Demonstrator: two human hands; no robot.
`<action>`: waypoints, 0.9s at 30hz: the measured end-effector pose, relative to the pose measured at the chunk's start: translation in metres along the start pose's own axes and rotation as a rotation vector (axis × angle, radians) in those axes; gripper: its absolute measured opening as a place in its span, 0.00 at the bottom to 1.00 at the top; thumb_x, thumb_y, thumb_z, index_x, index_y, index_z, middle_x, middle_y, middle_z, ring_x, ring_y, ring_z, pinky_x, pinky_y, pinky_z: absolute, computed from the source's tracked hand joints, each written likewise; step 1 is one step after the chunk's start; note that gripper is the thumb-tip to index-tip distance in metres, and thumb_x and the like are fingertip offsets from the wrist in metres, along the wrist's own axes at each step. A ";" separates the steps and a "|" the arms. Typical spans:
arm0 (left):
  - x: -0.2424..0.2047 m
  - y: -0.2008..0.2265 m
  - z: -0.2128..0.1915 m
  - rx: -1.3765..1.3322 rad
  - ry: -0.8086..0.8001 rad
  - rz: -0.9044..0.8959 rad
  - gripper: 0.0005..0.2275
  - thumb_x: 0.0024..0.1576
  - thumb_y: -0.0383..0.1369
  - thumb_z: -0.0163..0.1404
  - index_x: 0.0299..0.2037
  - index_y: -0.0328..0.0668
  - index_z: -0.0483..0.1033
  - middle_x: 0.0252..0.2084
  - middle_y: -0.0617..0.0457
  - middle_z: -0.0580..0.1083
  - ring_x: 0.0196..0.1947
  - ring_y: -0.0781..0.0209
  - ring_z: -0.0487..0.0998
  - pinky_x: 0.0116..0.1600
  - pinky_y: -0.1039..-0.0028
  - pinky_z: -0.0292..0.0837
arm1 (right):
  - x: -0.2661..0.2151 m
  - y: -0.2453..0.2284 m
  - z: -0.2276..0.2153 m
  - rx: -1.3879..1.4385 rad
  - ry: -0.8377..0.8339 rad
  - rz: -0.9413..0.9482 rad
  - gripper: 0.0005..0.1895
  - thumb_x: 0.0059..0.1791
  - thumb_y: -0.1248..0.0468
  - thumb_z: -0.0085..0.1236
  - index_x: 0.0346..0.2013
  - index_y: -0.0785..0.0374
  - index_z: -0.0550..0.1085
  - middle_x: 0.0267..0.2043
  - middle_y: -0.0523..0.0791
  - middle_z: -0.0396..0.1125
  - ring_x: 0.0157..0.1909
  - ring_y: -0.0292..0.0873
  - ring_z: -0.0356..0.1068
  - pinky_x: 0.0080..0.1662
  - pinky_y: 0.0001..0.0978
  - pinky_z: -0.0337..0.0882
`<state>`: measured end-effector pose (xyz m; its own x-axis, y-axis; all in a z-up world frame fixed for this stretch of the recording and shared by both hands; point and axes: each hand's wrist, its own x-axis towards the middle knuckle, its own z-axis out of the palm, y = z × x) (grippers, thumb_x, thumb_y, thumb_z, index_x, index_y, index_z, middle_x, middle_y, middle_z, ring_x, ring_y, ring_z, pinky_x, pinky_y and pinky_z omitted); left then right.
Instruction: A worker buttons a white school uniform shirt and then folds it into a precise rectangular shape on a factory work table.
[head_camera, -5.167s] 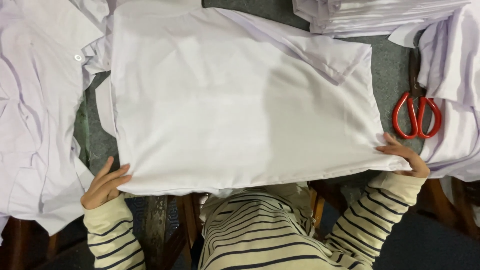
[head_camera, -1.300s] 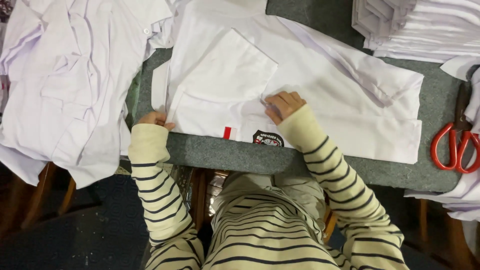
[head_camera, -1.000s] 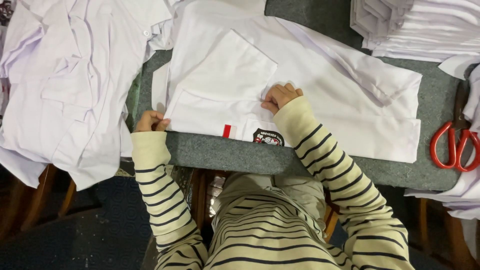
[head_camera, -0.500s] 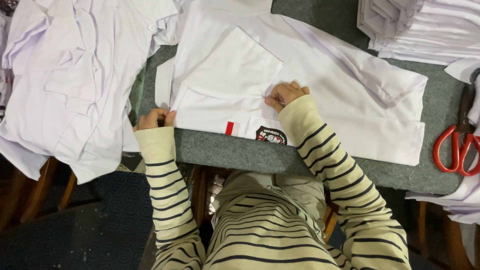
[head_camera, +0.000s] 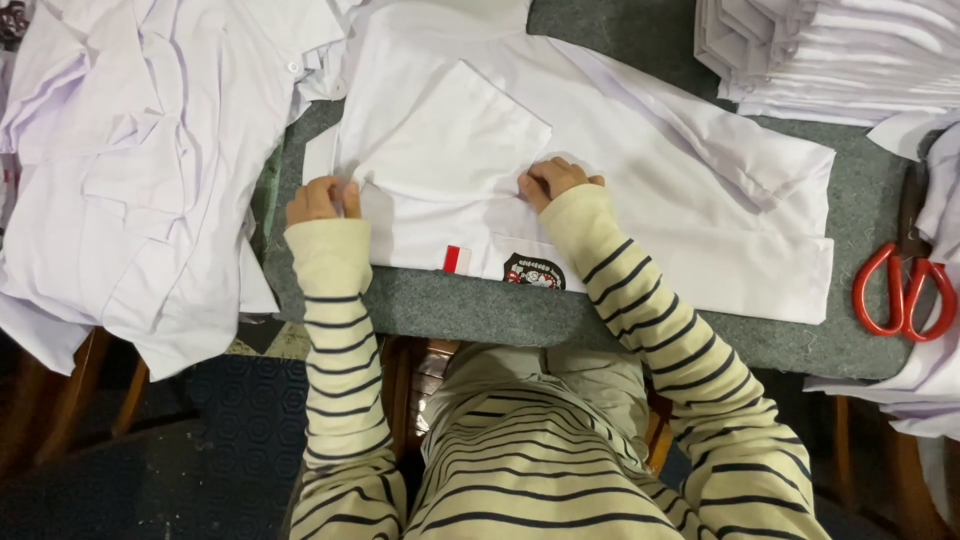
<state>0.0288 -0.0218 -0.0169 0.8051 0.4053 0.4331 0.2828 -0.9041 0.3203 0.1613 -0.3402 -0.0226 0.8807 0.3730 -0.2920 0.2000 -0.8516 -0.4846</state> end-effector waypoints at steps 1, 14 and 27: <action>0.002 -0.005 0.018 0.032 -0.012 -0.004 0.12 0.66 0.48 0.53 0.44 0.50 0.74 0.36 0.54 0.76 0.37 0.48 0.79 0.42 0.56 0.73 | 0.003 -0.001 0.002 0.032 0.023 0.022 0.18 0.58 0.39 0.43 0.51 0.44 0.71 0.50 0.35 0.69 0.59 0.41 0.67 0.60 0.43 0.58; -0.011 0.004 0.047 0.072 0.128 -0.002 0.14 0.69 0.52 0.44 0.47 0.54 0.71 0.35 0.61 0.81 0.32 0.61 0.82 0.55 0.68 0.61 | -0.027 -0.034 -0.013 0.040 0.173 0.028 0.11 0.60 0.47 0.39 0.47 0.48 0.61 0.37 0.41 0.76 0.56 0.55 0.69 0.53 0.48 0.72; 0.000 0.016 0.005 0.252 0.088 0.098 0.26 0.60 0.66 0.47 0.48 0.55 0.71 0.38 0.61 0.77 0.35 0.62 0.81 0.47 0.64 0.69 | -0.025 -0.029 -0.002 -0.212 0.363 -0.153 0.12 0.62 0.47 0.38 0.48 0.49 0.59 0.31 0.42 0.75 0.35 0.47 0.77 0.56 0.40 0.62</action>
<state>0.0359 -0.0371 -0.0162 0.7895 0.3143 0.5271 0.3353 -0.9403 0.0585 0.1344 -0.3255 0.0009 0.9200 0.3796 0.0972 0.3904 -0.8674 -0.3085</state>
